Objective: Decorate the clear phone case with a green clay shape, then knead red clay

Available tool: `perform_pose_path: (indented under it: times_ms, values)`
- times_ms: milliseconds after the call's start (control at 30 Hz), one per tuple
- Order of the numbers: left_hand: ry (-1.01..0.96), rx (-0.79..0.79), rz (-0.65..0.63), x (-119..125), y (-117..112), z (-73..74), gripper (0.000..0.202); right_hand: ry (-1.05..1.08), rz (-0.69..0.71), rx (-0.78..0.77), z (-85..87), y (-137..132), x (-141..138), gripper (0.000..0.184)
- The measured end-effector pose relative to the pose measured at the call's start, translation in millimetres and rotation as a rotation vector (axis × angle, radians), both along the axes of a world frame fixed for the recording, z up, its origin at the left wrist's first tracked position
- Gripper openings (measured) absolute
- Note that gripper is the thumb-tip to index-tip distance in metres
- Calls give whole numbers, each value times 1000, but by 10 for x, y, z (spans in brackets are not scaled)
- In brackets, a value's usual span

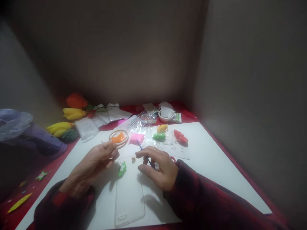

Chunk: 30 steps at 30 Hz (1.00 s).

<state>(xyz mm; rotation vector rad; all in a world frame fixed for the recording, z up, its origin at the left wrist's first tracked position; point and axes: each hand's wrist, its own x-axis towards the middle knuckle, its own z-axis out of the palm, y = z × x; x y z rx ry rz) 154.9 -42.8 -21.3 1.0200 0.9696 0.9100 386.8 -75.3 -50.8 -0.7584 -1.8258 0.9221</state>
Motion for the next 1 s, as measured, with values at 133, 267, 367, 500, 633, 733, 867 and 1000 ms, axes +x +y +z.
perform_pose_path:
  times_ms: [133, 267, 367, 500, 633, 733, 867, 1000]
  values:
    - [93, 87, 30, -48, 14, 20, 29, -8, 3, 7, -1, 8, 3, 27]
    - [140, 153, 77, -52, -2, 65, 28, -6, 6, 13, 14, 12, -1, 26]
    - [159, 153, 72, -60, -1, 70, 28, -1, 3, 14, 17, 8, -5, 26]
    - [165, 137, 43, -86, 17, 35, 28, 2, -6, 15, 15, 4, -10, 27]
    - [178, 120, 69, -88, 12, 33, 27, 9, -6, 14, 18, 5, -5, 27]
    - [178, 110, 103, -73, 6, 59, 27, 5, -2, 9, 21, 2, 4, 28]
    - [201, 121, 139, -59, 4, 85, 27, -11, -1, 10, 20, -1, 13, 27]
    - [273, 125, 196, -46, -31, 110, 26, -14, -2, 4, 18, 0, 13, 28]
